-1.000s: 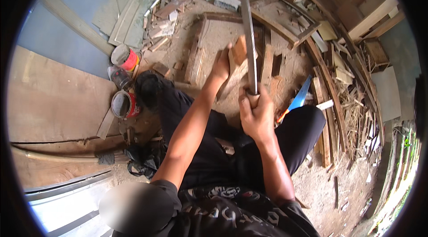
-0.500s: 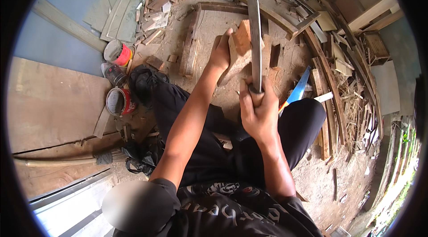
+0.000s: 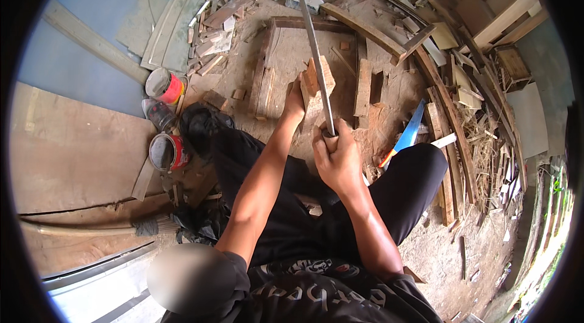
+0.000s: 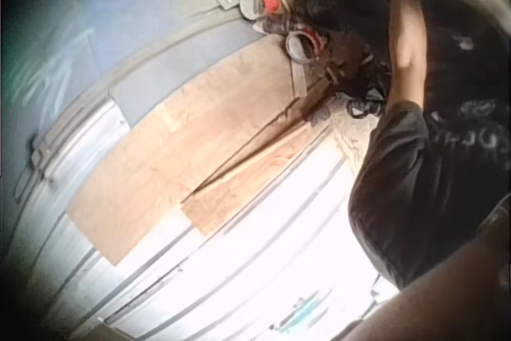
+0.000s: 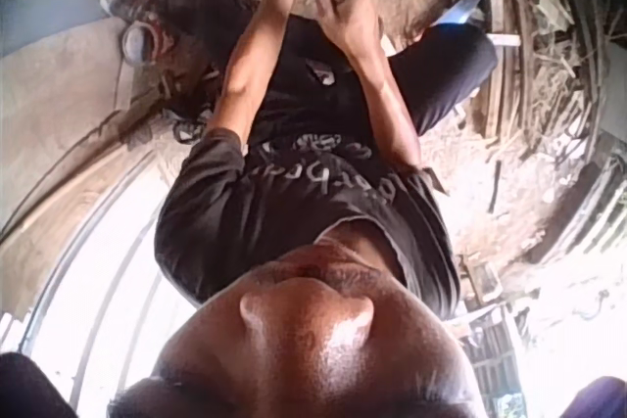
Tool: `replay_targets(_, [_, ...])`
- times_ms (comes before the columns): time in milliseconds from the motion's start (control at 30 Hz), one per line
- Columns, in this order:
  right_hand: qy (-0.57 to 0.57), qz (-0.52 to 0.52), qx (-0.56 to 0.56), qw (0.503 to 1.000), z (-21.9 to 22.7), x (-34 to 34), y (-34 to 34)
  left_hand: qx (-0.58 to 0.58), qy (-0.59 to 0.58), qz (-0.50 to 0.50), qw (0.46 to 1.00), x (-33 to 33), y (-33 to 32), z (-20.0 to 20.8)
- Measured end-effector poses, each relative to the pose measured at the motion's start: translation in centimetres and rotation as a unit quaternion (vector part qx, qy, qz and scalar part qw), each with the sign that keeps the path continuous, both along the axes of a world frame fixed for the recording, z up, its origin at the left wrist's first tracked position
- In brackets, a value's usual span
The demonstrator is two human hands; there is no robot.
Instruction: The person uses a hand saw to cut a small wooden block while sitting on the floor. They then use a chisel to carve and shape the cut piece of wood.
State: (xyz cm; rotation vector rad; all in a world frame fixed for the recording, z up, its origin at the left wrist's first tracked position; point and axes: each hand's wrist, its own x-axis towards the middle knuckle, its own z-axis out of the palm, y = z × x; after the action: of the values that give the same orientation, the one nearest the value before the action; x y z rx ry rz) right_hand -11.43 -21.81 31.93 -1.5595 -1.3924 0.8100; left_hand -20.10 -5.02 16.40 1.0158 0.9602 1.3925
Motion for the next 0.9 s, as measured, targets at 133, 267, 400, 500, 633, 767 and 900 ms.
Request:
replay_targets(133, [0.021,0.018,0.016,1.0,3.8,0.3,-1.4,-0.005,-0.129,-0.11,0.986,-1.3,1.1,2.7])
replay_targets(267, [0.004,0.019,0.009,1.0,0.4,0.7,-1.8,-0.08,-0.054,-0.097,0.991,-1.9,0.0,-0.7])
replay_targets(400, [-0.001,0.016,-0.034,0.999,-1.5,1.7,-0.4,-0.062,0.014,-0.062,0.996,-0.9,-1.9,-2.0])
replay_targets(500, [-0.015,0.026,0.005,1.0,-1.6,0.4,-1.2,-0.096,0.036,-0.084,0.991,-2.1,-0.6,-3.7])
replay_targets(633, [0.007,0.027,0.001,1.0,3.1,-0.4,-2.2,-0.021,-0.113,-0.132,0.985,-2.1,0.1,-1.9])
replay_targets(767, [-0.009,0.03,0.039,0.999,3.4,0.2,-1.9,-0.027,-0.035,-0.114,0.992,-1.3,-0.4,1.2])
replay_targets(900, [-0.026,-0.006,-0.026,0.999,-3.6,0.8,-0.2,-0.023,-0.008,-0.097,0.995,-0.6,-1.3,-1.1])
